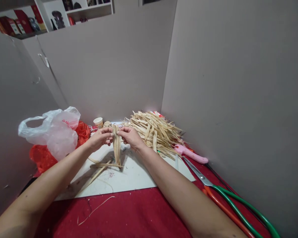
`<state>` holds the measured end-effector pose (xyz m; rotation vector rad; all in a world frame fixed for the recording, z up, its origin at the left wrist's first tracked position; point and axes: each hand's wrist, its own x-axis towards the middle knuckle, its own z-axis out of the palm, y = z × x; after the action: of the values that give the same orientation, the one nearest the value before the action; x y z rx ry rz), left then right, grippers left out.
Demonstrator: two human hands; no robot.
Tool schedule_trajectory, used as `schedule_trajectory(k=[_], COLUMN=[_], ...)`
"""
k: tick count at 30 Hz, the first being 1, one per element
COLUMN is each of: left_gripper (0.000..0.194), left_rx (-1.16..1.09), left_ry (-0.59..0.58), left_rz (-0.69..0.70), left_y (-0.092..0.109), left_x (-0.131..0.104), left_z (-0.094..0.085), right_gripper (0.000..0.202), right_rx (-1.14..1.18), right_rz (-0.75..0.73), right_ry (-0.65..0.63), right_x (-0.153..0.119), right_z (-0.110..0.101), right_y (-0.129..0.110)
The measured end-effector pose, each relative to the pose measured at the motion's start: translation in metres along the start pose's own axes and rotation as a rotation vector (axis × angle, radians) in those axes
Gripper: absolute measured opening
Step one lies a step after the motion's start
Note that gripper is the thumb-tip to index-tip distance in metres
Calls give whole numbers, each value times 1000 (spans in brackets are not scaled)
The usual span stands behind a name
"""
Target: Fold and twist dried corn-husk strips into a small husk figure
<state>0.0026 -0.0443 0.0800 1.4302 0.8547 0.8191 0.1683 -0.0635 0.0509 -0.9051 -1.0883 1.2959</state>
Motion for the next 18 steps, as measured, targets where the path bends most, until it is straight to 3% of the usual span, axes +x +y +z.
schedule_trajectory(k=[7, 18], left_gripper=[31, 31], left_rx=[43, 36], left_ry=[126, 265], left_rz=[19, 72], left_y=[-6, -16], left_x=[-9, -33], left_z=[3, 8], right_gripper=[20, 23], right_rx=[-22, -92], right_rz=[-44, 34], right_ry=[-72, -197], right_x=[-3, -13], right_z=[1, 10], right_y=[-4, -1])
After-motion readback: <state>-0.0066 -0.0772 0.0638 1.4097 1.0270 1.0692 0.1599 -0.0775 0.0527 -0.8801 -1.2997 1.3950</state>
